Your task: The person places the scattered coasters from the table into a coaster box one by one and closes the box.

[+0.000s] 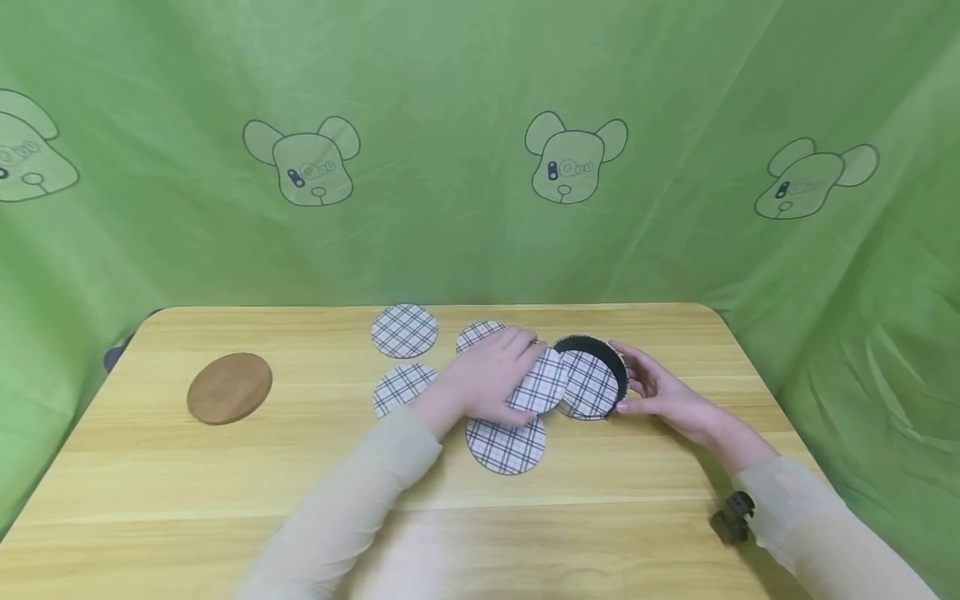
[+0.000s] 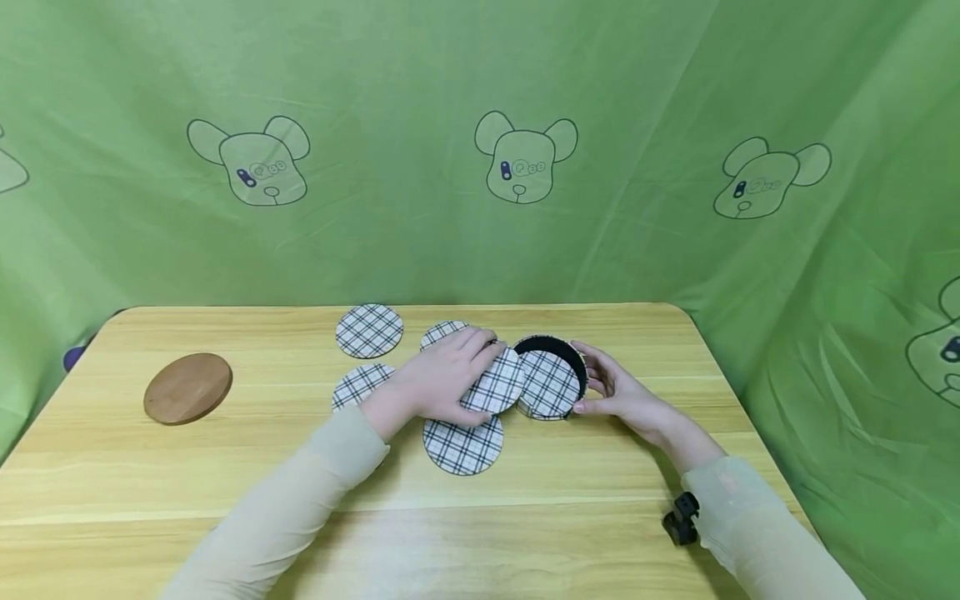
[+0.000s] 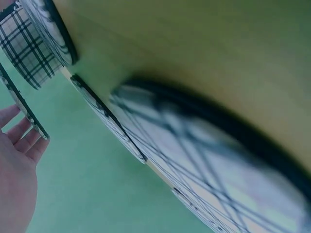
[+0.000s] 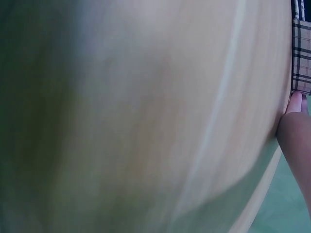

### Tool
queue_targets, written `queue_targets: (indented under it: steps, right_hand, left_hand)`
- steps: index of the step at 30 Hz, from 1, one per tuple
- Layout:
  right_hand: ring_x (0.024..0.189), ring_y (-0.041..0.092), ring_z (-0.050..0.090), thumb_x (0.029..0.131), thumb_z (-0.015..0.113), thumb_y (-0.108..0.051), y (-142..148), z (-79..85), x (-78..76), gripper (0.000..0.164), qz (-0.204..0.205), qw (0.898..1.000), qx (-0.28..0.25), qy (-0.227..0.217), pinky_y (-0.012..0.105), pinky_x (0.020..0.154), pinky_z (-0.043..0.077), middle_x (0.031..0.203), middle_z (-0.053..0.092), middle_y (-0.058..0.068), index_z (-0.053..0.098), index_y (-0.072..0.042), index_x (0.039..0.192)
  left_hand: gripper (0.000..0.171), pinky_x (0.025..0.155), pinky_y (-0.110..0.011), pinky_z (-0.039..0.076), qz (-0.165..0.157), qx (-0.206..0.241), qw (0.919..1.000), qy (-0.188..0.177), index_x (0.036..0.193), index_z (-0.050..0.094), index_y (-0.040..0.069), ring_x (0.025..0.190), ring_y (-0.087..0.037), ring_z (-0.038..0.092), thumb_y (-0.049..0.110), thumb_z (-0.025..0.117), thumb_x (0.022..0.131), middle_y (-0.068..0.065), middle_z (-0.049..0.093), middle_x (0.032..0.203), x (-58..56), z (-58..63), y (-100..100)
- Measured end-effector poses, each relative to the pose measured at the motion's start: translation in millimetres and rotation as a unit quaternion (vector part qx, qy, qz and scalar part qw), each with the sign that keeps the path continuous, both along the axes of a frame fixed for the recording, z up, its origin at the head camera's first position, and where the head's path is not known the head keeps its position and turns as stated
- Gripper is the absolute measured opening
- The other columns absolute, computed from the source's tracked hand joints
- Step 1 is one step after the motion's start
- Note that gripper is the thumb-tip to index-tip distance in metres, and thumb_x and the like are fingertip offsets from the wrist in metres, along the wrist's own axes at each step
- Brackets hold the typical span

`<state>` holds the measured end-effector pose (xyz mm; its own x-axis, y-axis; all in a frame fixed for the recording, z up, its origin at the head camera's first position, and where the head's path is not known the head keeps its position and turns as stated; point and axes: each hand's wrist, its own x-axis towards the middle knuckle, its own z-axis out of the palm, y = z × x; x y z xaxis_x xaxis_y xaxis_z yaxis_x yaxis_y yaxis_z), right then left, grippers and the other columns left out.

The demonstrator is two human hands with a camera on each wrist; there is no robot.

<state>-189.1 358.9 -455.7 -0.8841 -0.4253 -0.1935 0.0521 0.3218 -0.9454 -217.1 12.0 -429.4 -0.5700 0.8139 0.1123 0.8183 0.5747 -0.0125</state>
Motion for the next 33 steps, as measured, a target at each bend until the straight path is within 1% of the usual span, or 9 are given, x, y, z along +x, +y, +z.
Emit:
queue_targets:
  steps: [2,5,7,13,19,21,24,27,33]
  right_hand:
    - [0.156,0.046,0.021,0.089,0.075,0.004,-0.3,0.2,0.1,0.105,-0.001,1.000,-0.001,0.000,0.004,0.106,0.040,0.175,0.006,0.030,0.012,-0.015,0.172]
    - [0.151,0.028,0.032,0.089,0.075,0.004,-0.5,0.3,0.9,0.105,-0.003,1.000,-0.002,0.001,0.005,0.106,0.041,0.174,0.007,0.030,0.012,-0.014,0.172]
    - [0.150,0.023,0.033,0.089,0.075,0.004,-0.4,0.4,1.5,0.105,-0.003,1.000,-0.001,0.000,0.004,0.107,0.039,0.175,0.008,0.030,0.012,-0.014,0.171]
    - [0.156,0.049,0.016,0.089,0.075,0.004,-0.4,2.0,1.8,0.106,-0.002,1.000,-0.001,-0.001,0.003,0.105,0.039,0.174,0.009,0.030,0.011,-0.014,0.172]
    - [0.158,0.050,0.012,0.089,0.075,0.003,-1.0,2.9,1.9,0.106,-0.003,1.000,0.001,-0.007,0.001,0.106,0.037,0.175,0.007,0.029,0.010,-0.014,0.172]
    - [0.157,0.044,0.021,0.089,0.075,0.003,-1.0,2.8,1.4,0.106,-0.002,1.000,0.002,-0.007,0.002,0.106,0.038,0.175,0.006,0.029,0.010,-0.013,0.172]
    - [0.149,0.023,0.036,0.090,0.075,0.003,-0.5,2.6,1.5,0.106,-0.001,1.000,0.001,-0.008,0.004,0.106,0.041,0.175,0.007,0.030,0.009,-0.013,0.172]
    - [0.136,-0.001,0.037,0.090,0.075,0.003,-0.2,2.0,1.5,0.106,0.001,1.000,-0.002,-0.007,0.005,0.106,0.041,0.174,0.007,0.030,0.009,-0.012,0.172]
    - [0.131,-0.010,0.042,0.090,0.074,0.004,-0.7,0.5,1.4,0.106,0.007,1.000,-0.013,-0.001,0.005,0.107,0.041,0.174,0.005,0.031,0.008,-0.010,0.171]
  left_hand:
    - [0.108,0.135,-0.042,0.028,-0.002,-0.003,1.0000,-0.001,0.165,0.031,0.003,0.156,-0.030,0.037,0.073,0.062,0.089,-0.015,0.040,0.166,-0.1,0.1,4.1]
    - [0.109,0.135,-0.042,0.026,-0.005,-0.010,0.9999,-0.002,0.166,0.029,0.004,0.157,-0.029,0.036,0.075,0.062,0.089,-0.014,0.038,0.167,0.1,0.4,10.5]
    - [0.110,0.136,-0.042,0.026,-0.008,-0.015,0.9999,0.000,0.166,0.029,0.004,0.157,-0.030,0.035,0.076,0.062,0.089,-0.014,0.038,0.167,0.3,1.7,14.9]
    - [0.109,0.136,-0.041,0.026,-0.009,-0.017,0.9998,-0.002,0.166,0.030,0.005,0.156,-0.028,0.036,0.076,0.061,0.089,-0.014,0.039,0.166,-0.3,9.0,29.8]
    - [0.110,0.136,-0.043,0.025,0.000,-0.026,0.9996,-0.012,0.166,0.029,0.005,0.158,-0.029,0.033,0.076,0.061,0.089,-0.015,0.035,0.169,-2.4,13.5,47.8]
    - [0.111,0.136,-0.043,0.026,0.005,-0.030,0.9994,-0.014,0.167,0.028,0.005,0.159,-0.029,0.033,0.077,0.062,0.089,-0.015,0.034,0.170,-2.7,16.0,53.4]
    - [0.111,0.136,-0.041,0.025,0.008,-0.036,0.9992,-0.014,0.167,0.027,0.006,0.159,-0.027,0.032,0.077,0.062,0.089,-0.014,0.034,0.170,-3.0,18.8,62.1]
    - [0.111,0.135,-0.040,0.027,0.008,-0.042,0.9991,-0.009,0.167,0.027,0.006,0.159,-0.026,0.032,0.078,0.061,0.089,-0.012,0.034,0.170,-4.0,20.3,69.5]
    - [0.108,0.135,-0.039,0.027,0.007,-0.061,0.9981,-0.004,0.167,0.027,0.007,0.159,-0.025,0.032,0.077,0.059,0.092,-0.012,0.034,0.170,-4.9,19.5,78.5]
